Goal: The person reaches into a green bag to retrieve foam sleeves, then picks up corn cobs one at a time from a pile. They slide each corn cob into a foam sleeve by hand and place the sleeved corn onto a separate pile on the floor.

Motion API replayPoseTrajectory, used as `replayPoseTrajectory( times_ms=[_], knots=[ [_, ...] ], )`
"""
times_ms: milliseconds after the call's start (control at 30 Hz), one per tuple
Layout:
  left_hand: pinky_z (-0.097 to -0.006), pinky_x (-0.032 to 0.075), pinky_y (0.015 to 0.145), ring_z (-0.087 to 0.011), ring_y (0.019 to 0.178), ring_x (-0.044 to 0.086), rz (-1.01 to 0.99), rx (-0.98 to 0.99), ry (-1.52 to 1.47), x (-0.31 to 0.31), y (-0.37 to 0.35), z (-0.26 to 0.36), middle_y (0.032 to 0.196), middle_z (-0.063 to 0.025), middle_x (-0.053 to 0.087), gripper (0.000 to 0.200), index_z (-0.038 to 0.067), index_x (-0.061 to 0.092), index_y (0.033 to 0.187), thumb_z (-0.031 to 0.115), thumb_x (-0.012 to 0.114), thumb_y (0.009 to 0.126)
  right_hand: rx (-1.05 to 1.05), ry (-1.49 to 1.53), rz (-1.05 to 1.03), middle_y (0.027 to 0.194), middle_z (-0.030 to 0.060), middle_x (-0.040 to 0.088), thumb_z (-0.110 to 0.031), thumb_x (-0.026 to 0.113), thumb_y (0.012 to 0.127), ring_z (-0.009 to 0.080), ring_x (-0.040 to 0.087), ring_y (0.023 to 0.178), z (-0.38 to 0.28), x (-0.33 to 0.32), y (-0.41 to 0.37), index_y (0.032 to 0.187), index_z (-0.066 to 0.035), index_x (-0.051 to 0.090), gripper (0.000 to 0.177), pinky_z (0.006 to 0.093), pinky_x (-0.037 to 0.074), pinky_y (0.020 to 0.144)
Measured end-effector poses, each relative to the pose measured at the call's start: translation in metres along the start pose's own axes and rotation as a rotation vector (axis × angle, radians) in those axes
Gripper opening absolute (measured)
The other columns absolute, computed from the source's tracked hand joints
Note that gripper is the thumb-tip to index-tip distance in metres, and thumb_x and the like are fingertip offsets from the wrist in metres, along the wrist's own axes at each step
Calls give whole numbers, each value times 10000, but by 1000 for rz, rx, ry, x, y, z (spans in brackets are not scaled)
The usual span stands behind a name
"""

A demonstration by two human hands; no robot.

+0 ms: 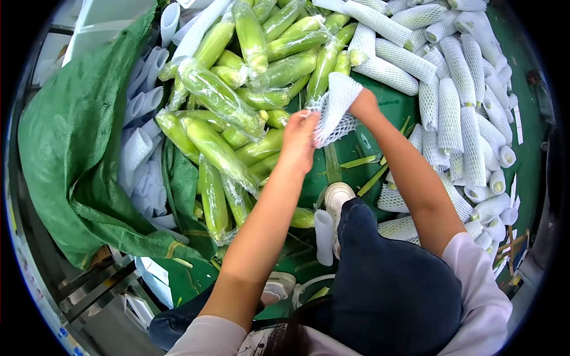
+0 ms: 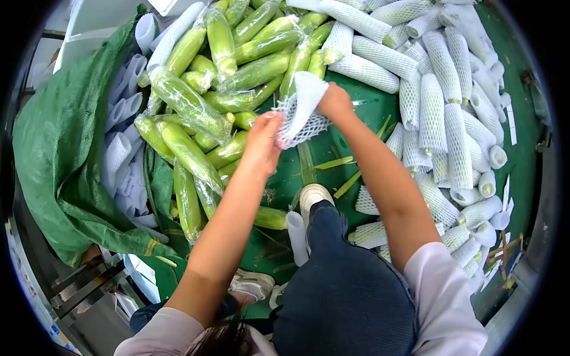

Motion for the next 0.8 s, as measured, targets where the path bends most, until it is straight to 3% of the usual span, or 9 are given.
replayPoseTrajectory(
  times_ms=[33, 133, 267, 400, 467, 567, 600, 667, 800],
  knots=[
    [-279, 447, 574, -155, 660, 584, 27, -56, -1, 8, 5, -5, 821, -32, 631, 180, 32, 594, 1004, 72, 672, 846, -317, -162, 79, 1114, 148, 672, -441, 615, 809, 295, 660, 981, -38, 3, 12, 1165, -84, 632, 505, 370, 535, 798],
    [-295, 445, 586, -166, 655, 578, 49, 117, 478, 13, 14, 15, 790, -44, 631, 166, 37, 625, 936, -10, 627, 776, -210, -197, -185, 1173, 164, 640, -382, 554, 869, 246, 648, 1010, -62, -8, 23, 1210, -69, 586, 464, 368, 519, 823],
    [-244, 421, 645, -99, 732, 520, 89, 942, 960, 42, -50, 90, 817, -19, 580, 164, 41, 596, 871, -77, 563, 761, 380, 1412, -452, 1232, 114, 615, -255, 550, 938, 197, 626, 1052, -39, 16, -80, 1297, 19, 525, 452, 367, 513, 887],
    [-294, 518, 796, -189, 891, 617, -40, 328, 160, 21, -52, 33, 1045, -89, 642, 381, 34, 559, 1209, 154, 653, 859, 215, 1524, -626, 1143, 79, 640, -198, 677, 836, 164, 615, 1008, -85, -55, -203, 1195, 37, 581, 440, 316, 508, 854],
    [-420, 481, 977, -266, 1112, 583, -493, -307, -294, 36, -73, -49, 1270, -152, 565, 596, 11, 447, 1341, 430, 546, 930, 185, 1064, -600, 973, 85, 680, -219, 692, 827, 157, 634, 869, -85, -102, -217, 1087, 24, 651, 359, 310, 509, 745],
    [-408, 456, 1023, -277, 1163, 569, -463, -256, -443, 31, -91, -77, 1300, -158, 556, 522, 13, 432, 1362, 375, 453, 986, 117, 332, -355, 685, 115, 675, -226, 708, 820, 150, 612, 603, -74, -183, -207, 905, -3, 730, 239, 323, 479, 571],
    [-407, 452, 1033, -283, 1170, 571, -280, -306, -276, 29, -98, -81, 1294, -161, 565, 503, 17, 451, 1353, 374, 423, 1001, 102, 463, -393, 705, 135, 671, -283, 714, 815, 150, 623, 630, -76, -194, -203, 900, 15, 714, 310, 322, 482, 578],
    [-396, 513, 936, -259, 1057, 628, -406, -241, -89, 54, -127, -79, 1198, -154, 619, 551, 23, 480, 1322, 446, 296, 1021, -146, 633, -336, 702, 161, 654, -332, 696, 825, 167, 622, 626, -100, -216, -187, 890, 28, 699, 366, 330, 486, 585],
    [-389, 533, 856, -239, 907, 662, -387, -381, -69, 54, -156, -125, 1077, -139, 655, 701, 44, 496, 1298, 580, 154, 1001, -51, 313, -252, 735, 194, 648, -311, 654, 844, 197, 632, 654, -52, -153, -149, 900, 34, 689, 351, 357, 503, 637]
  ],
)
Point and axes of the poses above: each hand's wrist, its own y-axis towards the middle knuckle, its own x-axis out of the palm, z = x × y, the point moved 9 cm from there along y, towards the middle knuckle
